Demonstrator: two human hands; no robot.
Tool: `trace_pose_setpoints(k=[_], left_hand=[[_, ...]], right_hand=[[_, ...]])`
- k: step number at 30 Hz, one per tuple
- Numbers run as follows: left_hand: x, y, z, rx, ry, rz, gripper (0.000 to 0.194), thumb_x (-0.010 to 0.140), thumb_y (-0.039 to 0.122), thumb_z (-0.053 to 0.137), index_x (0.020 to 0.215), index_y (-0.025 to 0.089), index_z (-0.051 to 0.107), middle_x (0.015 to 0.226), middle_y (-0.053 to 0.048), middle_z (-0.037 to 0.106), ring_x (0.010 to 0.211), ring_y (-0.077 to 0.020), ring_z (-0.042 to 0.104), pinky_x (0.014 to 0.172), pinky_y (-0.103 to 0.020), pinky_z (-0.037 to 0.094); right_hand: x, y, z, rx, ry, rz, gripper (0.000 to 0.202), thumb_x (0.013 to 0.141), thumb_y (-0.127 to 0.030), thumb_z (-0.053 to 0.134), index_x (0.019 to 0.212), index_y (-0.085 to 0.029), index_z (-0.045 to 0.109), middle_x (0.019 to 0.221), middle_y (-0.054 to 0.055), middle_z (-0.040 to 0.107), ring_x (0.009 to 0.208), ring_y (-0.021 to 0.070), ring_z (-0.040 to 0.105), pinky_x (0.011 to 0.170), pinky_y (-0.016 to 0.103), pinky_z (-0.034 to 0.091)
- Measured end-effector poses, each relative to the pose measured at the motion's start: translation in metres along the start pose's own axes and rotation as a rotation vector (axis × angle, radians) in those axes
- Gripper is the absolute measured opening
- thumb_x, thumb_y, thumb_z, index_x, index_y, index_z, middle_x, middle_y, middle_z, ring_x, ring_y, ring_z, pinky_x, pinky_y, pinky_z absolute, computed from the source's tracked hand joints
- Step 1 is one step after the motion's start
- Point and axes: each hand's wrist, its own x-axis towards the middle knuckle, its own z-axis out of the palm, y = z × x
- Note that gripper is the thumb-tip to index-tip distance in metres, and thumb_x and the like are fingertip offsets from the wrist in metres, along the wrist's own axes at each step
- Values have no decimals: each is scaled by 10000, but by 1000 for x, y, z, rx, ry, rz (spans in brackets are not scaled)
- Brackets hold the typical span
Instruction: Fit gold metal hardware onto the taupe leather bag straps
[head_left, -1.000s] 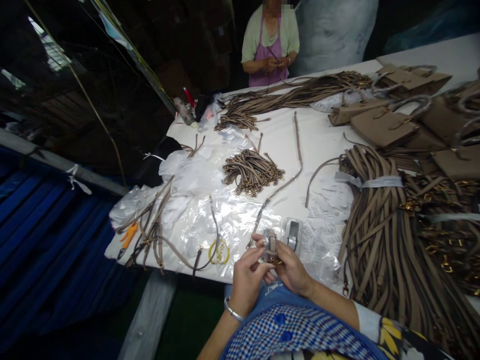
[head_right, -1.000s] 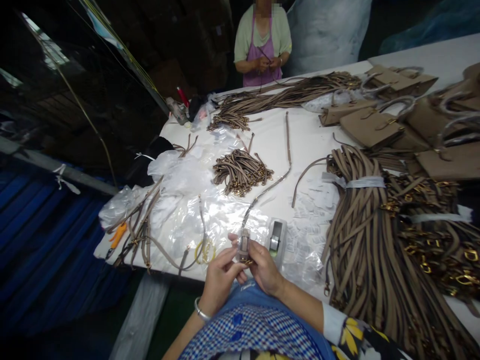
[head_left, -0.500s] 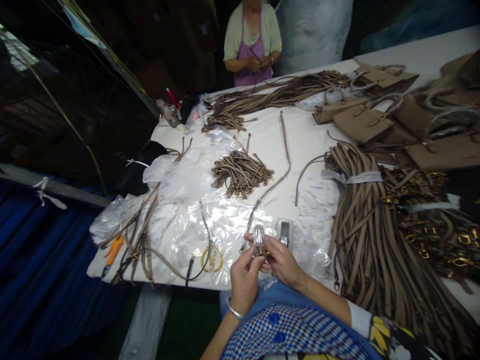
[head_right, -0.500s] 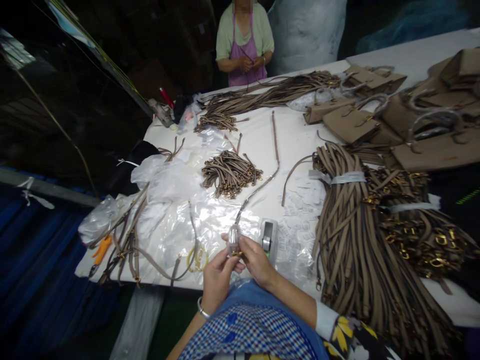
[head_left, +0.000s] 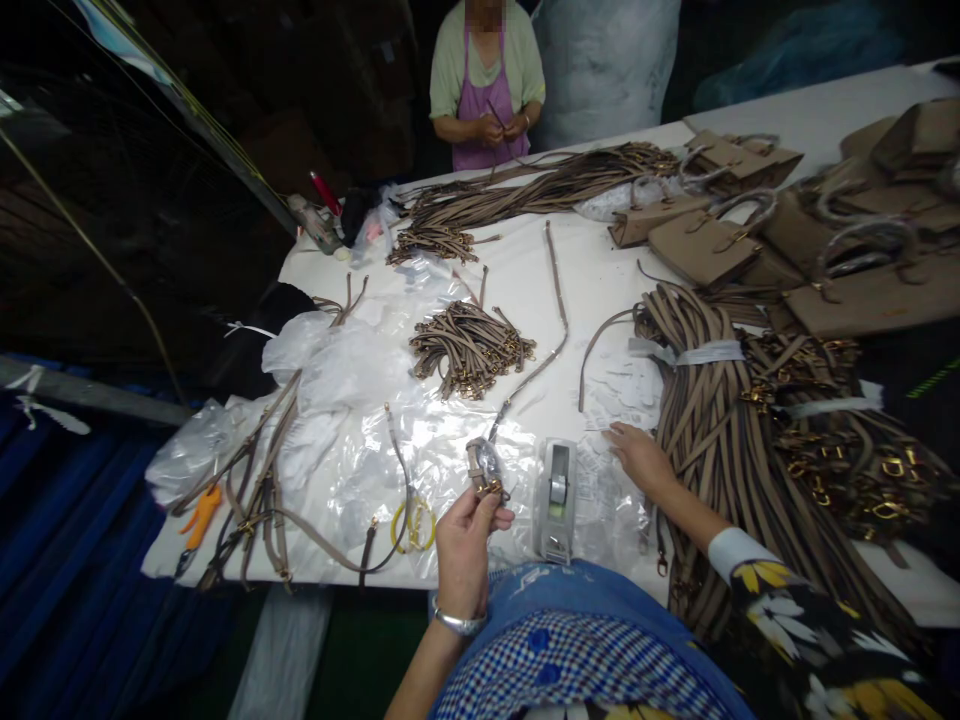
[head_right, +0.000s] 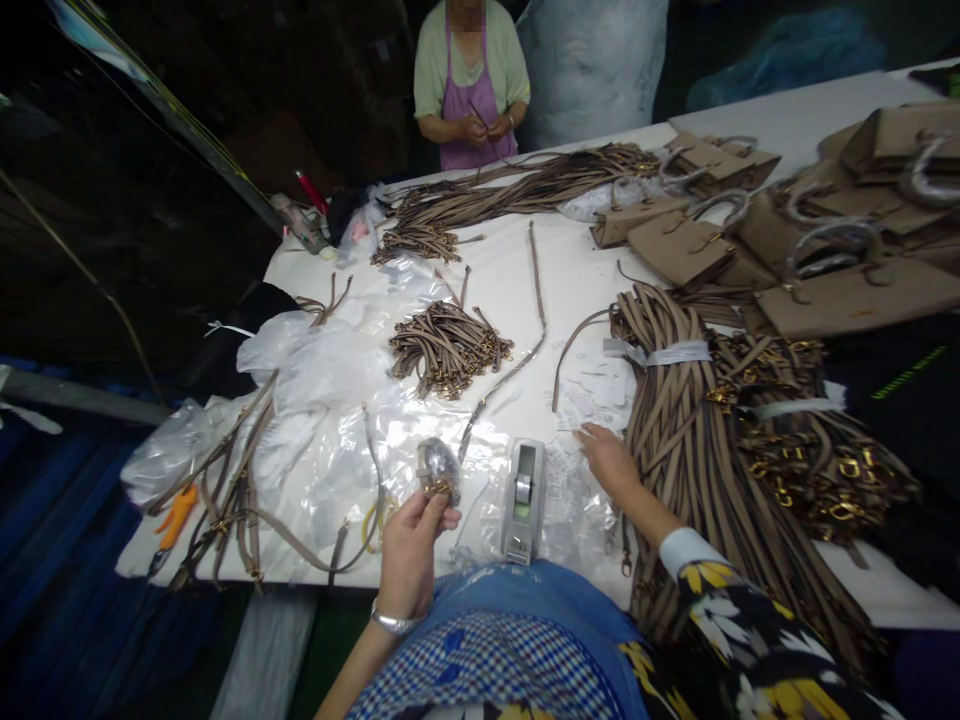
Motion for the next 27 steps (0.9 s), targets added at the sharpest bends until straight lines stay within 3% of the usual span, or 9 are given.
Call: trace_pose_setpoints(k=[4,9,14,18,21,23,27], left_hand=[[0,-1,-1,7,11,-6,239,776,344,700,849,117,715,674,-29,693,630,-128,649,620,-219,522],[1,-4,-2,6,-4,5,245,769,345,708,848,114,719,674,-27,690,615,-123,643,608,-216,524],[0,-4,-2,0,-31,-3,245,784,337,699,878,113,721,703,-28,692,627,-118,642,611,-211,525],[-2,-4,-2,-9,-27,-11,252,771,345,707,862,111,729,705,-32,694,619,-112,637,606,-204,519],[-2,-6,-2,-32,-23,-27,263,750,351,722,850,107,733,664,-31,687,597,-109,633,593,-200,513],[-2,-8,-3,-48,-15,-29,270,744,348,728,859,104,733,654,-33,685,594,-108,633,590,-197,511],[-3,-11,-5,-48,-4,-16,278,746,345,728,885,104,733,687,-41,696,608,-114,643,589,-200,514]], right_hand=[[9,29,0,-166,-140,-126,218,915,-346,603,974,-148,672,1068,74,680,1065,235,605,986,493,416],[15,31,-2,-240,-184,-201,230,931,-355,586,948,-138,662,1021,66,677,1008,216,620,950,458,448],[18,14,-4,-157,-45,-129,280,957,-404,518,979,-156,645,1017,76,693,969,213,647,914,438,479],[11,-14,3,-11,27,-73,407,1022,-418,246,1014,-188,582,854,69,731,765,180,704,738,327,546],[3,-26,10,37,19,-69,406,1014,-425,233,1058,-187,559,740,34,717,628,168,700,648,301,555],[-2,-25,12,10,15,-77,379,991,-428,310,1066,-177,585,782,57,719,674,191,707,670,327,560],[-12,-5,12,-132,-7,-120,296,907,-377,530,1034,-143,657,1048,143,694,988,261,660,878,411,512]])
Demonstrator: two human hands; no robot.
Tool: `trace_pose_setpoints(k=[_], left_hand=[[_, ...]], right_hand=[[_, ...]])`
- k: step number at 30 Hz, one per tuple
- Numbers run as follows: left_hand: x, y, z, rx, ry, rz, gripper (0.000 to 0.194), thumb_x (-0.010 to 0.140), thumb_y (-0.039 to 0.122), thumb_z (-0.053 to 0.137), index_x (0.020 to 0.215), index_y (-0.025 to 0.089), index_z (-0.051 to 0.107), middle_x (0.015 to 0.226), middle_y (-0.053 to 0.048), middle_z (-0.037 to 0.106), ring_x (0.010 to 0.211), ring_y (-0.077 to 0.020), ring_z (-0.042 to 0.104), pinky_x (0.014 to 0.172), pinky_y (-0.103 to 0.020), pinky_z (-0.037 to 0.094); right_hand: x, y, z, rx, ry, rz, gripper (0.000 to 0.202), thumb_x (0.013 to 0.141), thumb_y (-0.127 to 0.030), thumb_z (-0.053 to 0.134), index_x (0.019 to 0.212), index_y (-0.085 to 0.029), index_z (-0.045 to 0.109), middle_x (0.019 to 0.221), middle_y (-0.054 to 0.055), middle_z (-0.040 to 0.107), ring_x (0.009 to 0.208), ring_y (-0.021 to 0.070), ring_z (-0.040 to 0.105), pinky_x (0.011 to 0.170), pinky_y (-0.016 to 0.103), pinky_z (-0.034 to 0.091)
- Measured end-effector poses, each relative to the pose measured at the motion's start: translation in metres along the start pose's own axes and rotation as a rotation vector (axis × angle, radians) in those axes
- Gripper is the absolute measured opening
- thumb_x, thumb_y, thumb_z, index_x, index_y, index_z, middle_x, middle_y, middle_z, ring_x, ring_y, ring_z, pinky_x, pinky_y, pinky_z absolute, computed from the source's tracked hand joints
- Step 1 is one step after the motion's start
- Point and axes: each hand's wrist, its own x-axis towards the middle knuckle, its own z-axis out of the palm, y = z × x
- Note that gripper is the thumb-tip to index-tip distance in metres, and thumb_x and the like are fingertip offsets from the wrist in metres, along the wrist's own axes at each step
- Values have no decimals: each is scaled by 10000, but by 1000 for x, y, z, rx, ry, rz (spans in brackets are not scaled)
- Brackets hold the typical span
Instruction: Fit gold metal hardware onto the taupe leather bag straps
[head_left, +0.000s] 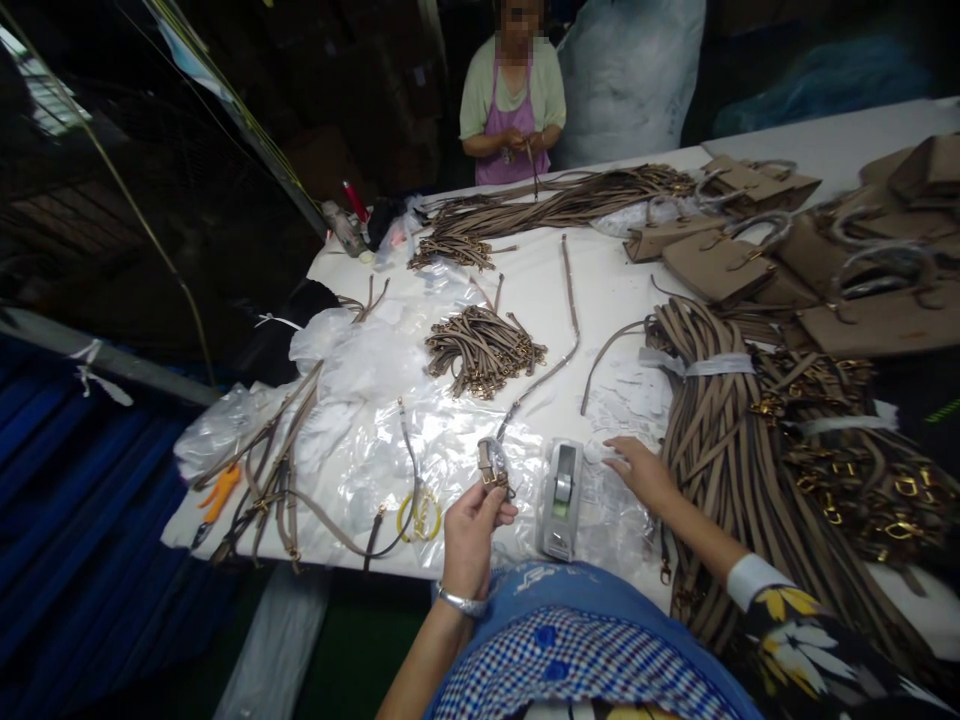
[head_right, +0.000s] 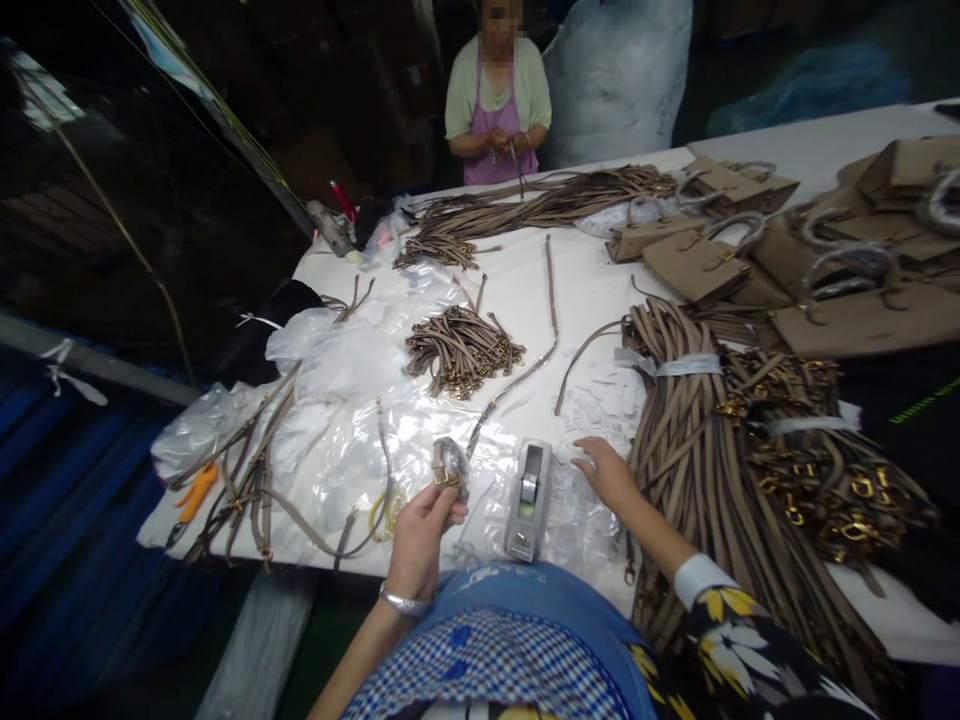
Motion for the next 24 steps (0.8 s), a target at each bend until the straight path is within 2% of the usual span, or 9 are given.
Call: trace_pose_setpoints(k=[3,7,10,12,14,16,20,22,24], left_hand=[[-2,0,-1,2,-9,0,264,748,346,727,855,104,731,689,-41,694,608,-113,642,588,-199,515],[-4,0,-1,-1,-20,5,249,758,342,723,839,107,724,684,-31,684,603,-100,630,590,-188,508],[-4,1,-1,-29,-20,-1,240,765,330,726,844,103,721,665,-21,671,599,-87,619,590,-172,500],[-3,1,-1,-67,-21,-20,248,756,331,740,839,98,721,652,-18,661,592,-77,608,577,-156,489],[-1,2,-1,-131,-29,-67,273,727,342,772,830,94,720,642,-13,649,581,-64,594,562,-138,479],[0,3,-1,-211,-45,-137,312,681,356,813,822,94,719,640,-3,634,574,-50,583,559,-123,476],[3,5,0,-244,-70,-196,363,633,376,842,817,89,718,639,2,621,565,-43,575,555,-114,476],[2,6,3,-161,-84,-160,336,673,372,811,818,84,718,624,-7,629,551,-50,574,545,-120,472],[0,7,6,-50,-109,-102,290,732,351,756,842,85,724,614,-17,642,551,-66,583,547,-135,475]], right_hand=[[-6,12,4,-121,-41,-23,248,894,-332,601,1046,-146,664,1132,119,669,1092,257,601,960,459,451],[0,17,5,-215,-94,-52,205,925,-319,586,1024,-163,675,1086,75,685,1032,218,617,931,441,458],[14,12,-6,-191,-113,-82,153,891,-266,605,935,-160,706,997,69,721,979,223,642,936,441,447],[23,0,-15,-135,-80,-70,166,871,-235,580,885,-160,727,973,105,736,978,259,648,957,459,427],[29,-21,-25,-52,-23,-33,239,886,-258,514,902,-163,733,995,144,731,1003,291,643,962,459,424],[28,-51,-33,59,-2,2,310,920,-321,453,985,-170,716,982,140,728,953,282,662,899,420,474],[6,-124,-46,306,-164,16,340,908,-425,522,1097,-192,681,810,43,741,623,189,679,642,295,540],[-6,-154,-47,391,-250,13,277,872,-420,585,996,-207,712,751,12,735,581,172,669,598,265,529],[-14,-175,-44,439,-280,19,214,842,-390,620,876,-211,732,707,6,725,604,182,667,598,268,510]])
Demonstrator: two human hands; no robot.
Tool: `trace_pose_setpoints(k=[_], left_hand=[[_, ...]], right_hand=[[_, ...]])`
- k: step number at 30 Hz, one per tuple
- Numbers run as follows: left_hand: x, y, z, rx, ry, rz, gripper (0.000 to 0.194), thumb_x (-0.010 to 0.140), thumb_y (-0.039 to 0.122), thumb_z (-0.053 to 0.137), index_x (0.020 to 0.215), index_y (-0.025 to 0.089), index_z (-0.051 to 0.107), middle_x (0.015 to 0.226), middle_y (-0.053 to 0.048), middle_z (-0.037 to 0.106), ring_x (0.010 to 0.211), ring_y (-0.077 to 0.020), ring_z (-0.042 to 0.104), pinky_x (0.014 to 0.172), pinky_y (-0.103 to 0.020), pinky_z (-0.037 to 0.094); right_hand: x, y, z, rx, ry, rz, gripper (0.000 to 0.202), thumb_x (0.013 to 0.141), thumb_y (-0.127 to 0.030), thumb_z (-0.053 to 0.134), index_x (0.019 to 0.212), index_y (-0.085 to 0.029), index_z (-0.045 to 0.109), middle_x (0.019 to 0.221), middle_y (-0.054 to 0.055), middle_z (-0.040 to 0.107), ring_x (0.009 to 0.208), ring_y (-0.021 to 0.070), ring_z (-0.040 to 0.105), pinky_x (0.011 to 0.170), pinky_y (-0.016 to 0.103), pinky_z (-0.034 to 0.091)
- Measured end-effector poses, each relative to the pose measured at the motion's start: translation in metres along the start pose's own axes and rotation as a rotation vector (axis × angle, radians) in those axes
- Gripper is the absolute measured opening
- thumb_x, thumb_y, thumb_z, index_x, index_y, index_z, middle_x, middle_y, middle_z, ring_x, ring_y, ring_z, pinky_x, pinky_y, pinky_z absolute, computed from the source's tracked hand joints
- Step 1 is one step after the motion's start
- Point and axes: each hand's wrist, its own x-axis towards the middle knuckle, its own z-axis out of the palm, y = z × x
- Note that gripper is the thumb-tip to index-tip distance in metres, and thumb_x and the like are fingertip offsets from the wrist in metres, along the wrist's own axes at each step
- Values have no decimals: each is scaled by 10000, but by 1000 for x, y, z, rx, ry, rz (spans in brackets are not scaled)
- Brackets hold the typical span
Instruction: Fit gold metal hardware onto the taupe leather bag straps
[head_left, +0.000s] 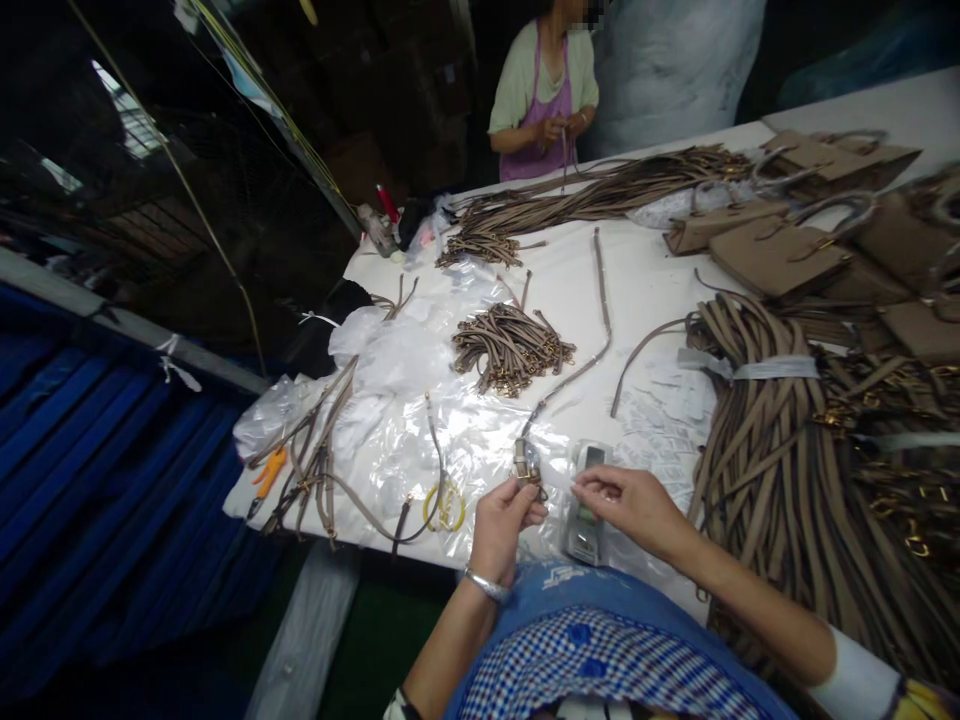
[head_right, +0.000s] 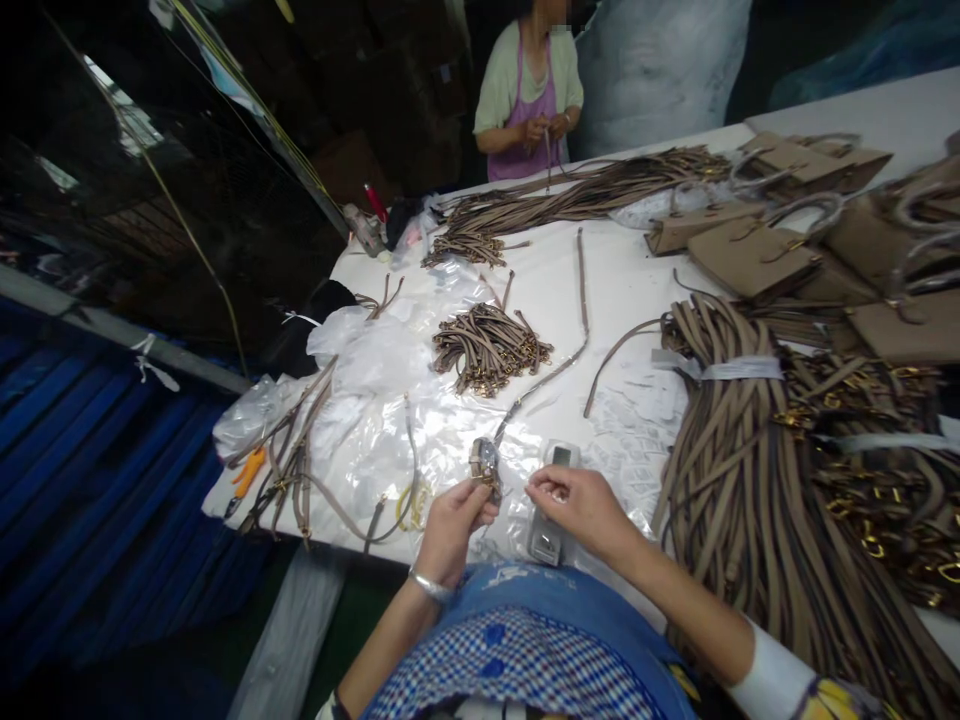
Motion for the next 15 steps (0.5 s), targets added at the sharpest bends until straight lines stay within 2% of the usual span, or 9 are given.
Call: trace_pose_setpoints(k=[2,6,10,13,15], left_hand=[[-2,1,2,114,-26,55,250,781,318,694,885,94,733,620,-24,658,568,-89,604,557,-154,486],[-3,1,2,301,-81,111,248,813,262,616,957,97,733,631,-28,672,561,-120,624,556,-193,509],[-6,-3,-5,409,-75,160,296,820,268,598,1032,93,710,646,-28,664,553,-140,630,547,-221,522],[-9,-5,-10,467,-82,191,300,837,280,577,1046,107,704,657,-28,655,564,-152,635,560,-239,531],[-12,-5,-14,509,-106,181,284,842,275,561,1029,117,706,651,-25,648,562,-158,635,557,-246,530]], right_hand=[[0,-8,12,40,6,5,185,825,-356,629,822,-210,742,714,17,727,660,203,669,629,285,496],[8,-9,33,166,11,14,228,843,-344,586,862,-192,756,841,57,739,794,234,665,732,321,492],[7,-3,46,336,-115,-5,288,838,-398,582,779,-175,755,866,77,706,846,243,645,772,335,497],[-1,1,51,444,-209,-4,302,857,-411,583,953,-178,749,1014,84,686,984,251,624,879,350,476],[-6,3,53,469,-244,9,317,862,-426,596,1002,-183,745,1032,84,674,1019,252,603,922,358,446]])
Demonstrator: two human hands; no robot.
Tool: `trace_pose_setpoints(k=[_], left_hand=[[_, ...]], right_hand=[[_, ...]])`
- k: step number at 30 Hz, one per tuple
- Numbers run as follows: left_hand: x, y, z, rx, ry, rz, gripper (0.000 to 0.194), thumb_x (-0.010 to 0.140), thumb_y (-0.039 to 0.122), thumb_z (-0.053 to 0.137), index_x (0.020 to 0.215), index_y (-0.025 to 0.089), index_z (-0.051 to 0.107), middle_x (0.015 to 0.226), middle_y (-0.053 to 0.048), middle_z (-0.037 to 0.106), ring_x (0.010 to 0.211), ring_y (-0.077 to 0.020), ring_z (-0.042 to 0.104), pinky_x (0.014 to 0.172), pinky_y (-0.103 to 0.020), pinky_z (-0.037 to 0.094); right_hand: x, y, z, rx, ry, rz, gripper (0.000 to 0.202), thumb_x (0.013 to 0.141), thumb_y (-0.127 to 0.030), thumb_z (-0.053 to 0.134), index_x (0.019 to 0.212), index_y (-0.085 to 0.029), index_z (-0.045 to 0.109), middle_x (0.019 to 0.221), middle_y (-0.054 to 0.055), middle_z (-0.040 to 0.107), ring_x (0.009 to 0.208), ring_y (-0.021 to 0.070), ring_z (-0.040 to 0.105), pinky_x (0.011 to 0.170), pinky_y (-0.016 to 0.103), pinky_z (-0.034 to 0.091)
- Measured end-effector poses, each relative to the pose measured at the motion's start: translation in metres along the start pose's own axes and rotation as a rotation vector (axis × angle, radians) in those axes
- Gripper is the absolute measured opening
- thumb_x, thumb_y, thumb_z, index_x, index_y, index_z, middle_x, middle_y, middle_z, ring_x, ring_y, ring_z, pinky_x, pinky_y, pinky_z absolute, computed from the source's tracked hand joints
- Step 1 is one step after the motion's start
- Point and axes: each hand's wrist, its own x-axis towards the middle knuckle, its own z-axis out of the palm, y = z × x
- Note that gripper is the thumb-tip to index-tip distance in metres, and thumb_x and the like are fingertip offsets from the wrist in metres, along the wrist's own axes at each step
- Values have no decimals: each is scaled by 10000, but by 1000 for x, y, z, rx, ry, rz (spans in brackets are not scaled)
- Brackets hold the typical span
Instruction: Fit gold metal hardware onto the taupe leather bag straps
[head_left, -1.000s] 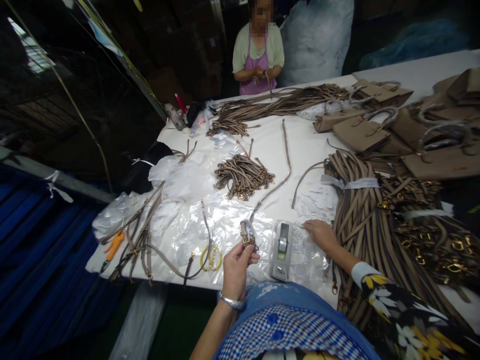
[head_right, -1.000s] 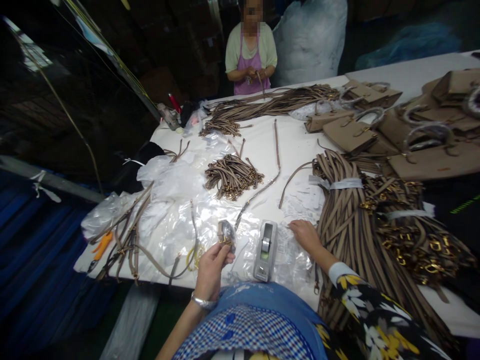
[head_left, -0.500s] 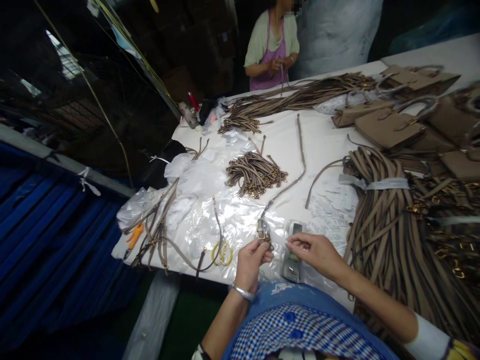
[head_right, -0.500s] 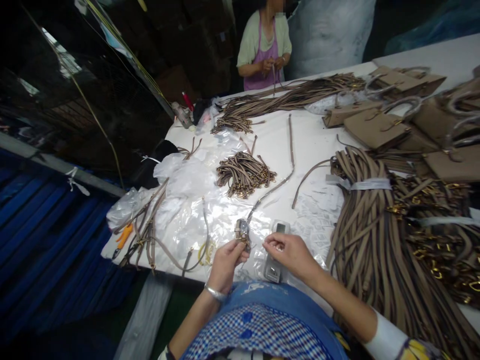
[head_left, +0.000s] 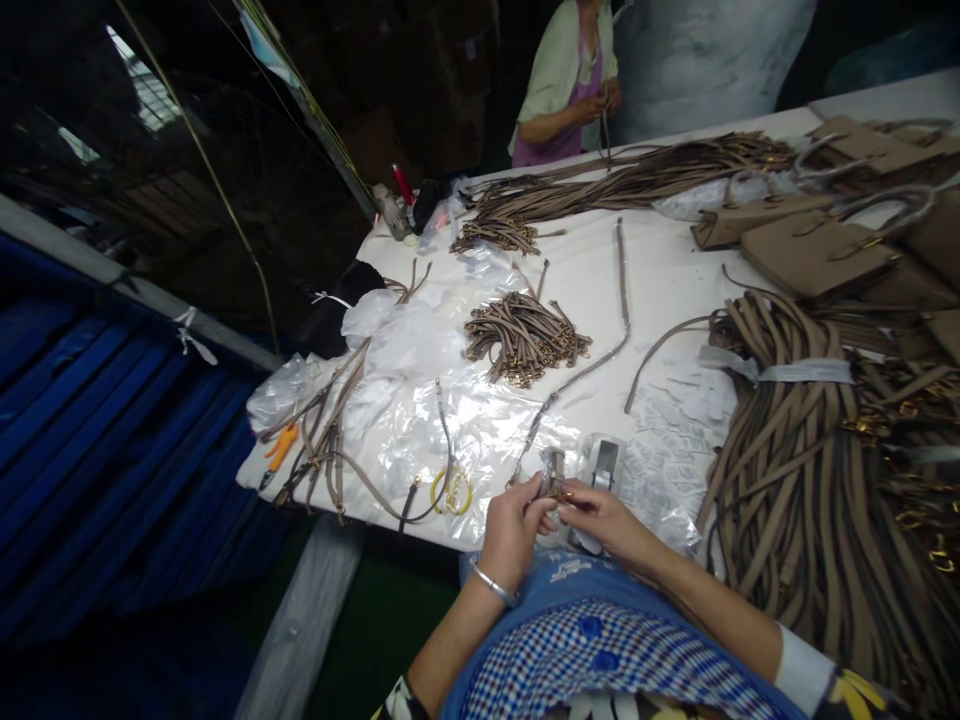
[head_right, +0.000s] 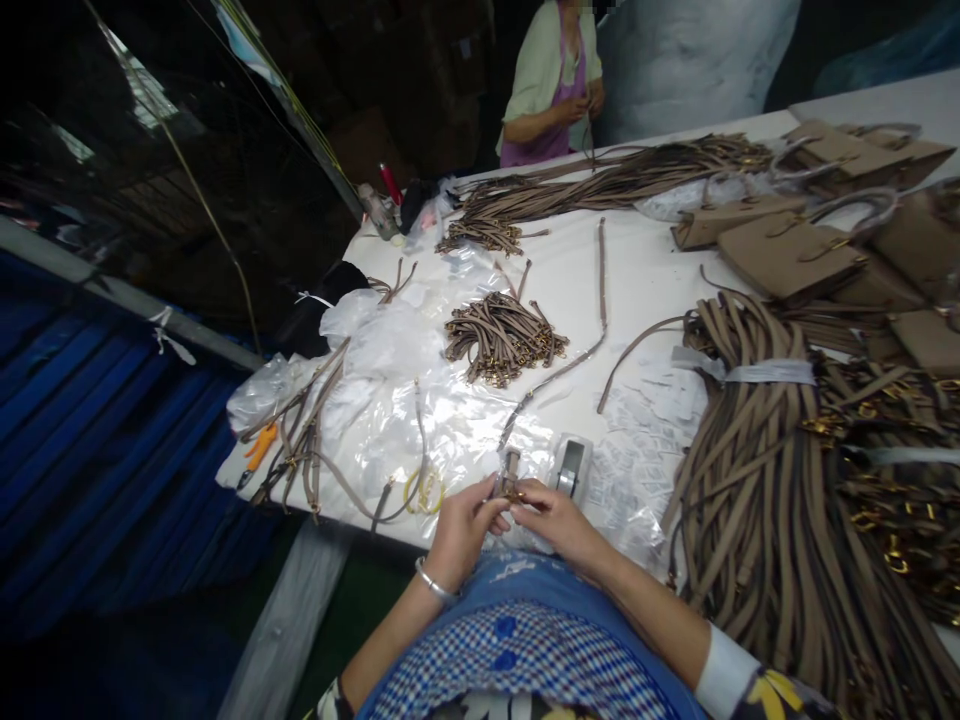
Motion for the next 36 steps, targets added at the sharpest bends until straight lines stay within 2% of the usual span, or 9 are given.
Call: trace_pose_setpoints(k=[2,6,10,15,19,24,29,33,36], left_hand=[[-5,-1,-5,36,-48,-24,263,842,266,549,1002,128,706,632,-18,639,548,-162,631,546,-247,524],[-15,-1,-16,124,-179,-73,245,862,286,517,954,157,703,577,0,621,530,-167,628,533,-235,497],[-22,0,-23,377,-227,-26,291,912,338,469,1052,208,688,567,9,630,565,-170,637,598,-233,486],[-26,-11,-20,768,-202,39,401,957,378,402,1322,280,536,869,-47,712,805,-233,673,698,-287,495],[-23,-26,-14,824,-222,57,448,973,339,372,1409,265,439,1033,-78,687,941,-247,652,776,-305,498],[-13,-46,-15,856,-158,91,461,983,303,361,1444,317,358,1035,-45,645,918,-207,634,755,-270,489],[-3,-84,-28,1009,-182,57,507,973,241,375,1465,326,290,1050,-42,599,884,-197,623,710,-271,480],[5,-117,-38,1054,-294,13,477,955,263,436,1425,308,372,1003,-40,607,862,-190,626,694,-255,478],[9,-133,-41,1051,-348,19,477,964,289,425,1435,319,357,1030,-45,606,887,-191,627,714,-256,480]], right_hand=[[-5,3,1,0,-19,32,314,848,-444,622,955,-184,761,969,77,672,967,244,602,885,342,444],[-11,9,7,-3,-47,143,334,818,-475,648,768,-167,765,704,33,647,687,189,589,644,280,432],[-16,14,17,20,-19,257,383,772,-529,666,688,-162,736,549,-6,598,544,151,522,541,257,367],[-22,22,28,88,33,329,415,736,-579,681,742,-168,741,590,-10,604,562,143,514,558,258,368],[-25,37,34,168,97,349,398,763,-563,682,781,-168,728,571,-27,544,543,119,461,534,248,338],[-11,62,49,364,166,354,414,716,-585,724,780,-177,704,600,-32,517,556,106,456,519,228,359],[6,95,91,566,247,409,462,615,-620,777,793,-201,699,666,-6,597,587,132,526,569,261,470],[7,118,123,665,351,464,419,623,-609,777,772,-227,687,702,8,634,633,162,577,614,293,526],[4,127,138,699,448,488,404,654,-596,763,833,-241,690,765,13,659,681,174,603,656,302,542]])
